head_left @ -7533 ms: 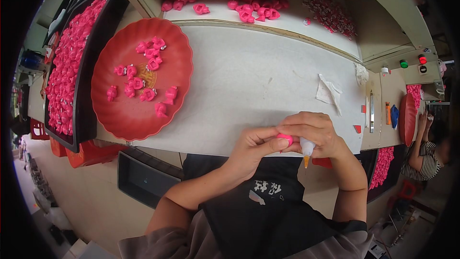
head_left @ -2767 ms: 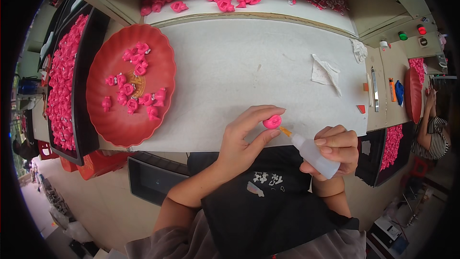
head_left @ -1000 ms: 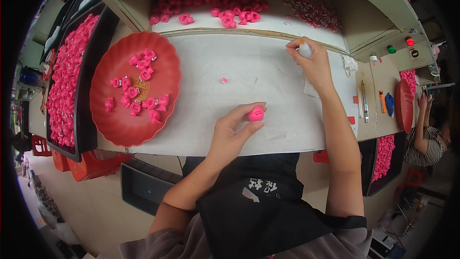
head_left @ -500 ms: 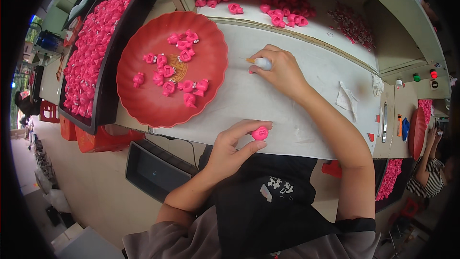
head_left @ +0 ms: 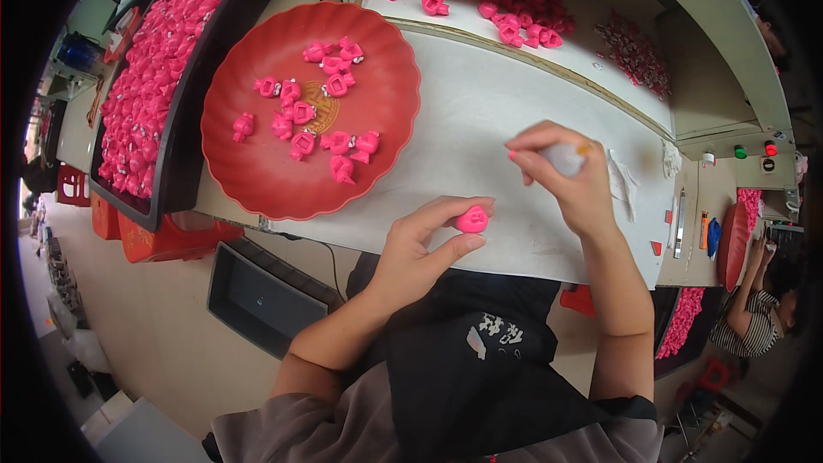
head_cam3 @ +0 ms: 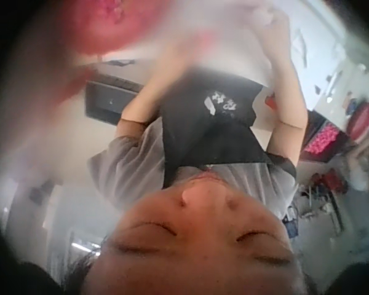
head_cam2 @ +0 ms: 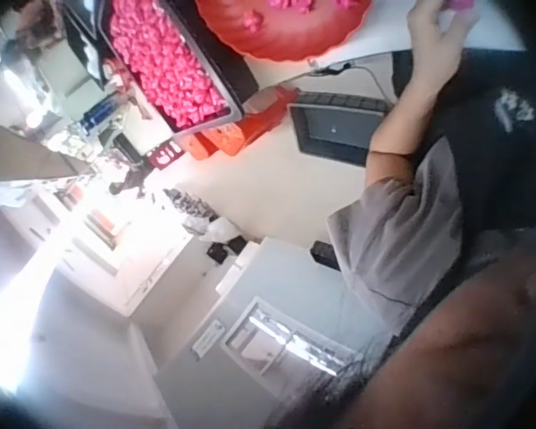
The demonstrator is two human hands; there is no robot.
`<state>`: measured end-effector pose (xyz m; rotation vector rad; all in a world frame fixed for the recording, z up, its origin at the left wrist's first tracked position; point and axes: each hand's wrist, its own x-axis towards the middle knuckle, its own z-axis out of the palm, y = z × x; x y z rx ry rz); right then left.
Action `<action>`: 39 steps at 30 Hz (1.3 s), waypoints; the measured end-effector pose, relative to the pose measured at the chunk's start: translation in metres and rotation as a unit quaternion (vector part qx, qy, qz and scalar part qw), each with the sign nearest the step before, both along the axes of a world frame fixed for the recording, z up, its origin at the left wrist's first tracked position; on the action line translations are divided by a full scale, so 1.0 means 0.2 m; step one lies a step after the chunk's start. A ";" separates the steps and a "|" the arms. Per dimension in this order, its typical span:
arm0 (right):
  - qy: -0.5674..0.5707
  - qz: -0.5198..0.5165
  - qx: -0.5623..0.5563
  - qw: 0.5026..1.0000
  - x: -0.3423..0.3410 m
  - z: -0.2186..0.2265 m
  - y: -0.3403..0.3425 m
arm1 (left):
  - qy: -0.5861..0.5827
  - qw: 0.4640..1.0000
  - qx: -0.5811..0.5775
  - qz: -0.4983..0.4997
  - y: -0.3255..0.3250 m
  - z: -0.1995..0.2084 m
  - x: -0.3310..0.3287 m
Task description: The person repeatedly picks up small pink plastic pieces from a red tray, applies glue from a bottle to each piece, and places them on a white surface. The process is repetitive and focused on individual assembly of the decorative items.
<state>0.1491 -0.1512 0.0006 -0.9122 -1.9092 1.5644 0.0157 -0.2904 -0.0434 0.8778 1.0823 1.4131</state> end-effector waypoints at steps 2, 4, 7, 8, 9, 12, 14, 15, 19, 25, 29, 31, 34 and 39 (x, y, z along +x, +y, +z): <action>0.065 -0.009 -0.026 0.997 0.09 0.03 -0.08 | 0.011 1.000 0.016 -0.010 0.02 -0.02 0.03; 0.084 -0.024 0.022 0.996 0.17 -0.01 -0.15 | 0.036 0.998 0.040 -0.013 0.05 -0.02 0.07; 0.080 -0.028 0.173 0.981 0.24 -0.02 -0.20 | 0.090 0.994 0.065 -0.021 0.09 0.02 0.12; 0.077 -0.031 0.210 0.974 0.25 -0.02 -0.21 | 0.111 0.991 0.071 -0.023 0.09 0.03 0.14; 0.077 -0.034 0.244 0.966 0.26 -0.02 -0.22 | 0.112 0.991 0.072 -0.029 0.10 0.03 0.15; 0.083 -0.031 0.430 0.899 0.28 -0.07 -0.21 | 0.112 0.990 0.072 -0.039 0.11 0.04 0.19; 0.073 -0.035 0.488 0.869 0.29 -0.09 -0.21 | 0.109 0.991 0.069 -0.036 0.11 0.05 0.21; 0.066 -0.034 0.500 0.863 0.30 -0.10 -0.21 | 0.108 0.991 0.069 -0.036 0.11 0.05 0.21; 0.043 -0.024 0.512 0.858 0.32 -0.09 -0.21 | 0.082 0.994 0.070 -0.032 0.11 0.04 0.23; 0.093 -0.043 0.274 0.956 0.34 -0.05 -0.23 | -0.158 0.976 -0.056 -0.137 0.12 0.11 0.22; 0.044 0.071 0.309 0.947 0.37 -0.03 -0.17 | -0.193 0.960 -0.080 -0.184 0.12 0.11 0.22; 0.044 0.085 0.339 0.936 0.38 -0.04 -0.15 | -0.185 0.962 -0.067 -0.190 0.12 0.10 0.22; 0.029 0.105 0.360 0.927 0.39 -0.04 -0.15 | -0.196 0.961 -0.057 -0.185 0.12 0.10 0.23; 0.066 0.132 0.358 0.922 0.39 -0.07 -0.13 | -0.167 0.972 -0.038 -0.162 0.10 0.11 0.26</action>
